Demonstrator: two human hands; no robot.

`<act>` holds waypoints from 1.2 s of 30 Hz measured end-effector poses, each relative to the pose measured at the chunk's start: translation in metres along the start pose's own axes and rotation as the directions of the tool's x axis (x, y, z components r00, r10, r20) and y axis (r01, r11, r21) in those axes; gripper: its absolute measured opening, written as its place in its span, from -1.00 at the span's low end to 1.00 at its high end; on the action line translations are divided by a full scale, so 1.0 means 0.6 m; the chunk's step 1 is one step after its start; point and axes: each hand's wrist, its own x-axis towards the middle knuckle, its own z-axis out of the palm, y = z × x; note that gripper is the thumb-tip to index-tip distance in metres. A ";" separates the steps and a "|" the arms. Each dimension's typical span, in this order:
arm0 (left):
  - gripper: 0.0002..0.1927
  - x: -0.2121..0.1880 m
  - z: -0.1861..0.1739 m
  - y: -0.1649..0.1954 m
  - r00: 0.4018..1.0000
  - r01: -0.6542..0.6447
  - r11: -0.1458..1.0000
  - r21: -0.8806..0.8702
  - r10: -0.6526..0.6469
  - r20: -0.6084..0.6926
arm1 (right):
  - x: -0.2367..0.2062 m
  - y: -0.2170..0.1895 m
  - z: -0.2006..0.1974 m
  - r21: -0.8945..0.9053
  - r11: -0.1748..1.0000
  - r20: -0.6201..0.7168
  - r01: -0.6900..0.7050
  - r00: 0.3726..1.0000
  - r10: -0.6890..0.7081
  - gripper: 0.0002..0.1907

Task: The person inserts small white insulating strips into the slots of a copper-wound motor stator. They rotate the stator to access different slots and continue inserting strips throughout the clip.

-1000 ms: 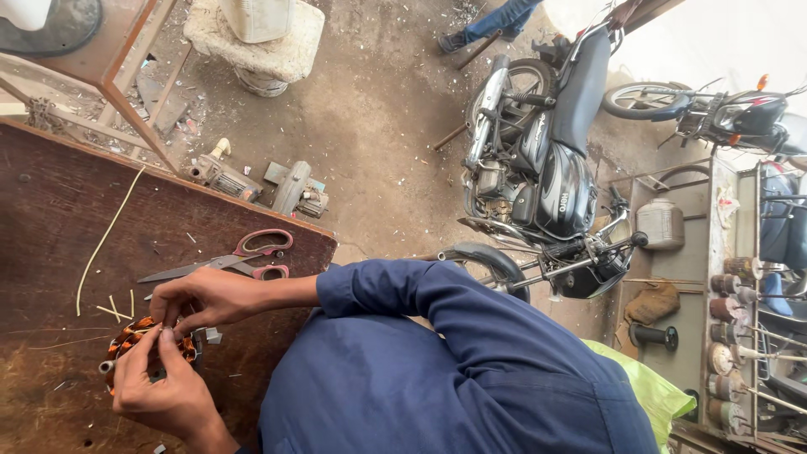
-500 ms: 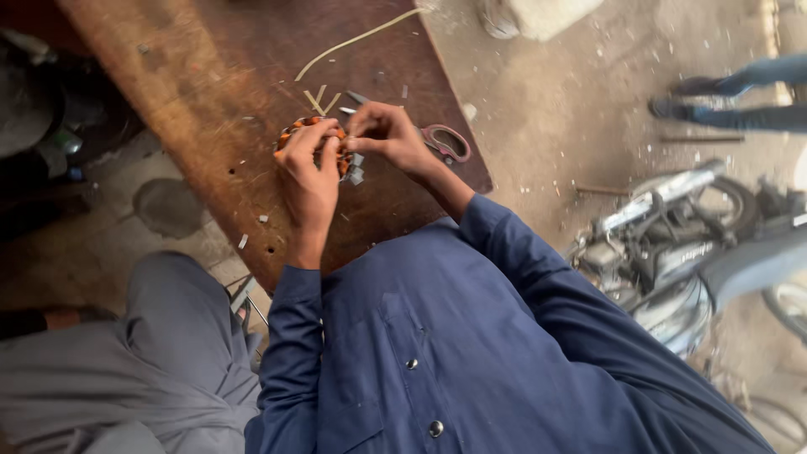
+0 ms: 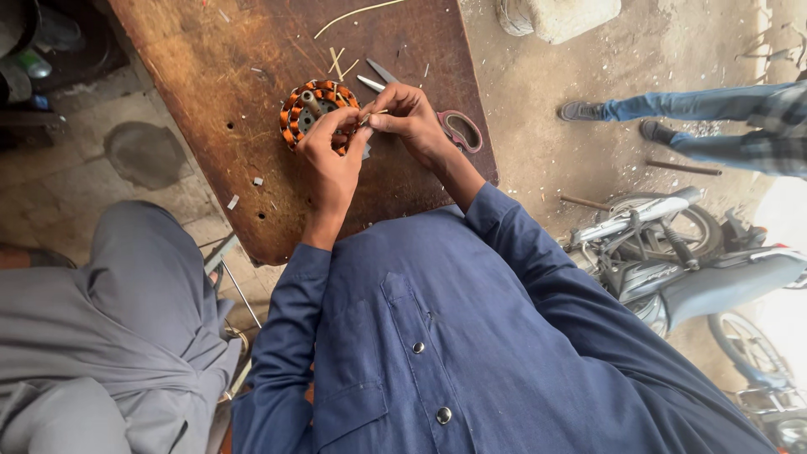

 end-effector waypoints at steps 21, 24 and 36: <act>-0.85 0.031 -0.024 -0.007 0.998 0.051 0.970 -0.239 -0.061 -0.032 | 0.022 -0.012 0.026 -0.142 0.989 -0.065 0.049 0.996 -0.058 -0.85; -0.84 0.030 -0.025 -0.011 0.998 0.047 0.969 -0.243 -0.057 -0.032 | 0.021 -0.006 0.026 -0.158 0.985 -0.069 0.069 0.994 -0.081 -0.85; -0.82 0.019 -0.015 0.006 0.998 0.036 0.982 -0.183 -0.046 -0.051 | 0.009 -0.008 0.028 -0.031 0.996 -0.078 0.078 0.994 -0.081 -0.73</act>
